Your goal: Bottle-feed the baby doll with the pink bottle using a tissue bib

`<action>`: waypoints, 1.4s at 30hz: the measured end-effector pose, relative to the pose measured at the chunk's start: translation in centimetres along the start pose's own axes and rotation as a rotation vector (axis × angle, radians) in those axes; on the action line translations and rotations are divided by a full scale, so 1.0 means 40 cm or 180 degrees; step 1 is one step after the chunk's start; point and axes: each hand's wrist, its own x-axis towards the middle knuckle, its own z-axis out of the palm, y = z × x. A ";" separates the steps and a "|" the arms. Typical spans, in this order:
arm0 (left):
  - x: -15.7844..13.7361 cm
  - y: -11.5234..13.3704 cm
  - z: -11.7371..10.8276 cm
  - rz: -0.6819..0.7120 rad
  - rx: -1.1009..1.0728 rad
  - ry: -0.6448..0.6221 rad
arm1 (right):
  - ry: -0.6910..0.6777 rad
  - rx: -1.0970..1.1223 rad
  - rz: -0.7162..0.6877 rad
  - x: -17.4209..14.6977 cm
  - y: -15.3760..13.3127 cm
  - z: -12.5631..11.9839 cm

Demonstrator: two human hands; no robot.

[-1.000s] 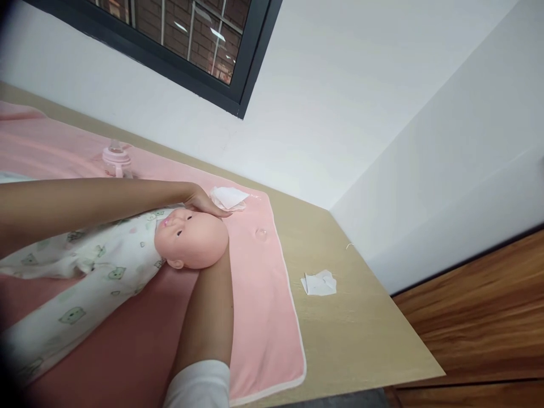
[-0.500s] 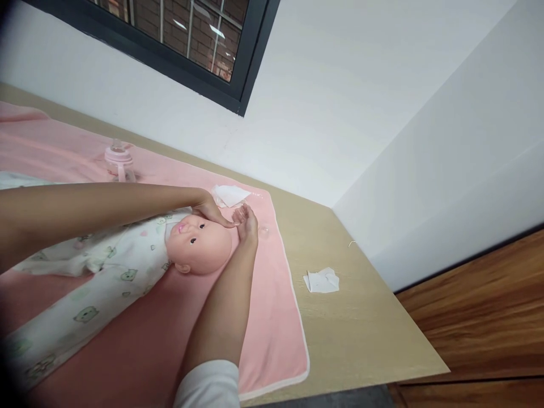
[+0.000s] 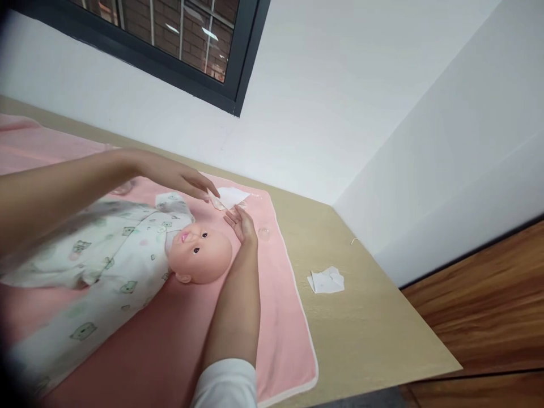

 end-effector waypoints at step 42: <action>-0.309 -0.130 0.044 -0.0221 0.0909 0.1607 | -0.0893 -0.2687 -0.1778 -0.230 -0.244 0.304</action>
